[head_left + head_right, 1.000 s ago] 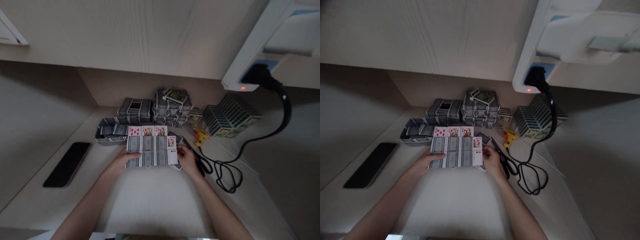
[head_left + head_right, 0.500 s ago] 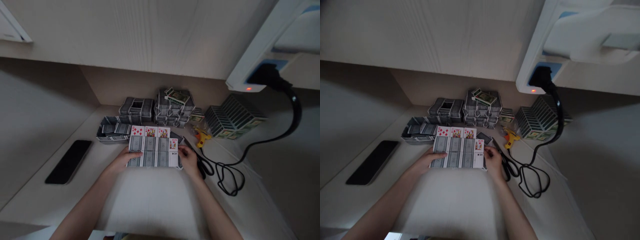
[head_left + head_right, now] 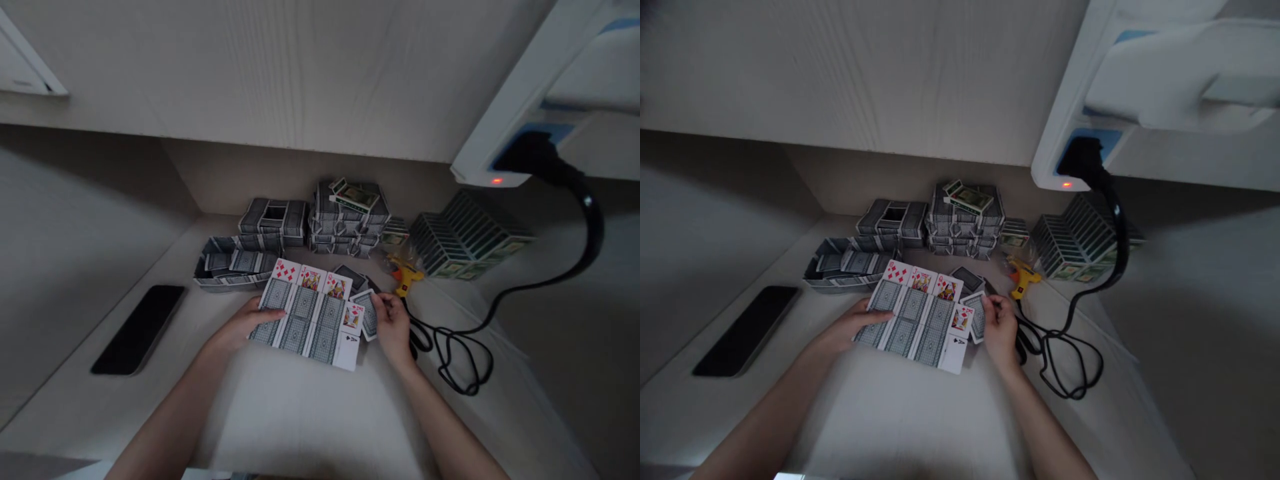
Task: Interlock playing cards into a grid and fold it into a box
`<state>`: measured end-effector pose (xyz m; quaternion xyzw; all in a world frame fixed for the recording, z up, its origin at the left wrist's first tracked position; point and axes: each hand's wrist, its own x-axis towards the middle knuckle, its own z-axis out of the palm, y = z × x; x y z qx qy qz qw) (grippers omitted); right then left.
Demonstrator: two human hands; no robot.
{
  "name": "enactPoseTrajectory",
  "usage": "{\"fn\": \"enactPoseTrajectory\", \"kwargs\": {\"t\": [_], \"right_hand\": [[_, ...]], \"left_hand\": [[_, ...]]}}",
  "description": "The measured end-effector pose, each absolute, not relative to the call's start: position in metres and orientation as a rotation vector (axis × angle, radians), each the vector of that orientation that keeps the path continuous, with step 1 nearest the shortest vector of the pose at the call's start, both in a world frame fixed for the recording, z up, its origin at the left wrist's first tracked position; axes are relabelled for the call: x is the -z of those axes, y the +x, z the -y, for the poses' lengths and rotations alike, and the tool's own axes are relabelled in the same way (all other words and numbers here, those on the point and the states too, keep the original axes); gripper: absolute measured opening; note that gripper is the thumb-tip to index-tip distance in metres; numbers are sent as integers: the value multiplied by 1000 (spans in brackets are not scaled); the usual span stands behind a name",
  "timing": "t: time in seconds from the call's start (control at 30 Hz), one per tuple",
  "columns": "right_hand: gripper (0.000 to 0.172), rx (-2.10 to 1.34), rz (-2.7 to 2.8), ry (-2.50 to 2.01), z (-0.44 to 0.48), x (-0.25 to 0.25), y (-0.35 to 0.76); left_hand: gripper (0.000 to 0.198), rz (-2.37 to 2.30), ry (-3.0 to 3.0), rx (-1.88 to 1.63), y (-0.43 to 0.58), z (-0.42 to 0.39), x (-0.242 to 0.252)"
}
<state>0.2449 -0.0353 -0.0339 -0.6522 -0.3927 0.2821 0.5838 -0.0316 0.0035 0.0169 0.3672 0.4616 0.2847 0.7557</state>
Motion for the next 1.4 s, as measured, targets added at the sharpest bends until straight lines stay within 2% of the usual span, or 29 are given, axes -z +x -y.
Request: {"fn": "enactPoseTrajectory", "kwargs": {"t": [0.2, 0.33, 0.53, 0.7, 1.0, 1.07, 1.2, 1.3, 1.4], "right_hand": [[41, -998, 818, -1370, 42, 16, 241], [33, -1142, 713, -1265, 44, 13, 239], [25, -1149, 803, -1289, 48, 9, 237], [27, -1002, 1026, -1343, 49, 7, 240], [58, -1064, 921, -1245, 46, 7, 242], [54, -1066, 884, -1276, 46, 6, 243], [35, -1052, 872, -1362, 47, 5, 245], [34, -1079, 793, -1368, 48, 4, 247], [32, -1283, 808, -1301, 51, 0, 246]], "left_hand": [[40, -1002, 783, -629, -33, -4, -20], [43, -1012, 795, -623, -36, -4, -19], [45, -1069, 846, -596, -41, -6, -18], [34, -1080, 881, -558, -41, -6, -18], [41, -1064, 848, -604, -41, -5, -21], [42, -1061, 809, -634, -41, -4, -25], [38, -1121, 670, -729, -37, -5, -29], [36, -1134, 587, -860, -34, -8, -29], [37, -1083, 555, -971, -33, -11, -28]]}}
